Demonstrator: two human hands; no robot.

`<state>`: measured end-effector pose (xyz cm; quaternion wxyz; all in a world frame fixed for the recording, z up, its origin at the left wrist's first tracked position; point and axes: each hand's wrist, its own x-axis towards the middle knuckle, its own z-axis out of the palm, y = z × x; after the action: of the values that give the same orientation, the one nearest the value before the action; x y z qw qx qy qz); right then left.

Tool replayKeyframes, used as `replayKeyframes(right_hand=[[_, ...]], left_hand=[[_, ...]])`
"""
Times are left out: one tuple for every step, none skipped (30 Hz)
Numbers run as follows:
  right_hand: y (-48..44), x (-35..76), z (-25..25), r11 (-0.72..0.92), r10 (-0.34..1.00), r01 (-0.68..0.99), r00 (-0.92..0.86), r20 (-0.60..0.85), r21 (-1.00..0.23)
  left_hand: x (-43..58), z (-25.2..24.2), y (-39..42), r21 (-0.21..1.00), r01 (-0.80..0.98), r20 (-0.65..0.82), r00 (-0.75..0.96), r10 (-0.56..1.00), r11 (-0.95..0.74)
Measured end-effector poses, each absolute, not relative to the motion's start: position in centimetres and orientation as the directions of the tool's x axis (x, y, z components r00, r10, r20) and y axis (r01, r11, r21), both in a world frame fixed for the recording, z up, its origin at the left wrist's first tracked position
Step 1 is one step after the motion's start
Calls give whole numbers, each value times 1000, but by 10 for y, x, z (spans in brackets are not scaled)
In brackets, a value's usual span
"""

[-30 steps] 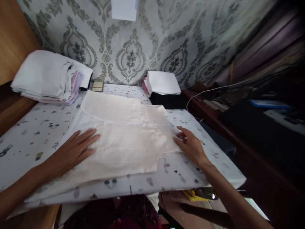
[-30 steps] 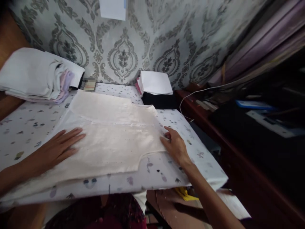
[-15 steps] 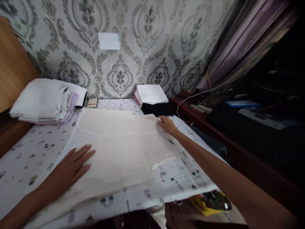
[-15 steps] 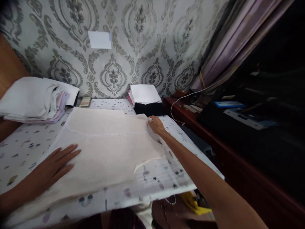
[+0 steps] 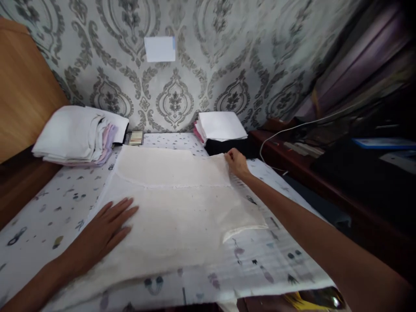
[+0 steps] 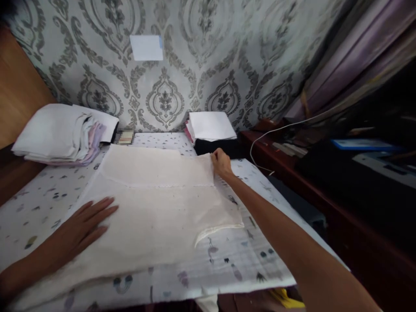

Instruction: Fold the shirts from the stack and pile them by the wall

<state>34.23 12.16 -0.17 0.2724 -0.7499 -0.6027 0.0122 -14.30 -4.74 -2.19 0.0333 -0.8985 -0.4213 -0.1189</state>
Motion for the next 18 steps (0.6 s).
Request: replayKeyframes(right_hand=[[122,340,-1,-142,912,907,276,304,-397],[123,338,-1,-165,917,922,275,290,-351],[123,336,-2,-190,926,937,270,264,-292],[124,334,-2,-216,935,950,268,234,-228],[125,333,-3,-236,942,957,268,204,-170],[125,332,-4,-246,947,960,267,180,-131],[124,333,-5,-250,949,961,268,167,-122],[124,334,-5,-253,948,958,273,164,-134],[123,335,-4,-253,946,953,279,165,-165],[122,337,-4,-243,945,947,280,168,-209],[121,339,-3,-233,945,938,281,168,-257],[121,341,-2,-227,943,926,286,167,-303],[120,343,-2,-222,942,914,291,166,-341],[120,345,-2,-215,942,904,291,165,-369],[121,346,-2,-205,944,898,287,165,-389],[121,348,-3,-195,945,894,281,167,-404],[122,350,-4,-185,946,888,278,170,-420],[122,351,-6,-175,947,881,273,171,-440]], left_hand=[[-142,-20,-48,54,771,224,610,760,-635],[-141,-18,-49,66,776,208,604,769,-627],[-140,-16,-50,75,782,192,597,779,-618],[-140,-14,-51,82,789,175,590,788,-609],[-139,-12,-52,88,794,156,585,796,-601],[-138,-11,-53,93,798,138,582,802,-595],[-138,-9,-53,99,801,125,579,806,-591],[-138,-8,-54,104,803,114,577,809,-587],[-138,-6,-54,110,803,104,577,810,-586],[-138,-3,-53,119,801,101,578,810,-586],[-138,1,-50,132,800,105,576,810,-586],[-138,7,-46,155,797,110,574,812,-584],[-137,13,-39,191,792,108,570,814,-580],[-135,20,-29,236,788,103,562,821,-569],[-132,27,-16,281,787,95,548,831,-550],[-128,34,-1,313,793,85,526,846,-524],[-123,40,17,325,808,75,497,864,-492],[-118,44,37,312,830,69,466,882,-463]])
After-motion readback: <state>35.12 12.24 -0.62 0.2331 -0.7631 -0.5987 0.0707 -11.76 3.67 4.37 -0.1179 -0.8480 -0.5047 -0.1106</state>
